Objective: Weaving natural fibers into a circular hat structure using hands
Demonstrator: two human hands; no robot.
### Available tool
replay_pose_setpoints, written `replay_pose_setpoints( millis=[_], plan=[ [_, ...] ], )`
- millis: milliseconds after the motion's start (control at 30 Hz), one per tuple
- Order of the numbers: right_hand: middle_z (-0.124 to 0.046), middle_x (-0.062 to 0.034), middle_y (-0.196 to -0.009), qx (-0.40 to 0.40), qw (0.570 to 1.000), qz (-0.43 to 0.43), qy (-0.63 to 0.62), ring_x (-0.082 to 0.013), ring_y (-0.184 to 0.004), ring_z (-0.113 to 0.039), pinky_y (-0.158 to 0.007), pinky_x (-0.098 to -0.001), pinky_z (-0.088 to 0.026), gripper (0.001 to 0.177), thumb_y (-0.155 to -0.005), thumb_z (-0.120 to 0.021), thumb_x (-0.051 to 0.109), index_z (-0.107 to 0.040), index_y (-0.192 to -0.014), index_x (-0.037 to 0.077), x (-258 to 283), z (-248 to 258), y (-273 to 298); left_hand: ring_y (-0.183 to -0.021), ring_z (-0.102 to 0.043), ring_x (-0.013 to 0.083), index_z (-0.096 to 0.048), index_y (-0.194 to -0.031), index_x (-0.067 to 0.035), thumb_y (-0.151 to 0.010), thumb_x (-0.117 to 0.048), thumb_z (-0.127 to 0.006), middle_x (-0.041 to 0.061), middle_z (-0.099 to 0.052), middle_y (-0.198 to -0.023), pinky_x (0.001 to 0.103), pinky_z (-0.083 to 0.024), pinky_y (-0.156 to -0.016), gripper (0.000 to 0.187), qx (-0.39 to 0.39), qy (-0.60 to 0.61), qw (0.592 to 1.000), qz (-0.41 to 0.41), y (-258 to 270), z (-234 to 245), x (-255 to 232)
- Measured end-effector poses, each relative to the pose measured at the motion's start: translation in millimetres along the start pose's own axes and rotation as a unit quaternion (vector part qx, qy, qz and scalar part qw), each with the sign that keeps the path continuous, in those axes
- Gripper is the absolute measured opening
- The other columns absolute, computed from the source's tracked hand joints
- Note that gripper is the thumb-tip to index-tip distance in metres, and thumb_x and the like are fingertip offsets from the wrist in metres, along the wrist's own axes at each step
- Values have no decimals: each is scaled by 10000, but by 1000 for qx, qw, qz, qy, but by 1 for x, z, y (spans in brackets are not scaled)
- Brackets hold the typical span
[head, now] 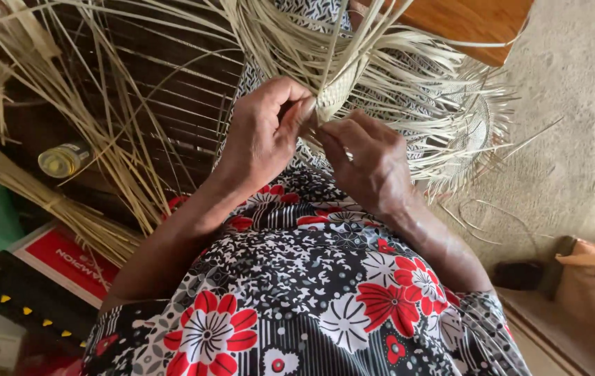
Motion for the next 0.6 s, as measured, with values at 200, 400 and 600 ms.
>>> replay_pose_setpoints(
  millis=[200, 400, 600],
  plan=[
    [-616, -93, -806, -13, 995, 1, 98, -185, -569, -534, -478, -328, -439, 99, -917, -765, -87, -704, -969, -30, 2, 13, -1, -624, -525, 131, -610, -932, 49, -954, 122, -658, 100, -601, -828, 251, -438, -508, 91, 17, 32, 999, 37, -1, 3, -6],
    [-410, 40, -859, 41, 848, 209, 485, -76, -679, -383, -576, -228, -364, 309, -934, -743, -75, -542, -894, 157, -1, 33, -27, -619, -479, 127, -506, -1116, -47, -1002, 107, -614, 77, -564, -864, 233, -371, -421, 220, -15, -38, 999, -23, 3, -6, 14],
    [-447, 27, -953, 20, 816, 291, 498, -88, -788, -427, -790, -284, -374, 327, -990, -845, 82, -547, -890, 171, 1, 38, -61, -740, -654, 172, -612, -1156, -12, -928, 121, -749, 136, -662, -978, 216, -593, -551, 297, -16, -36, 999, -23, 4, -4, 11]
  ],
)
Point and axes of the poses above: each hand's wrist, its own y-axis away from the middle knuckle, its own z-axis out of the back of the hand, x = y × z, the point moved 3 cm from there along -y, towards the middle knuckle
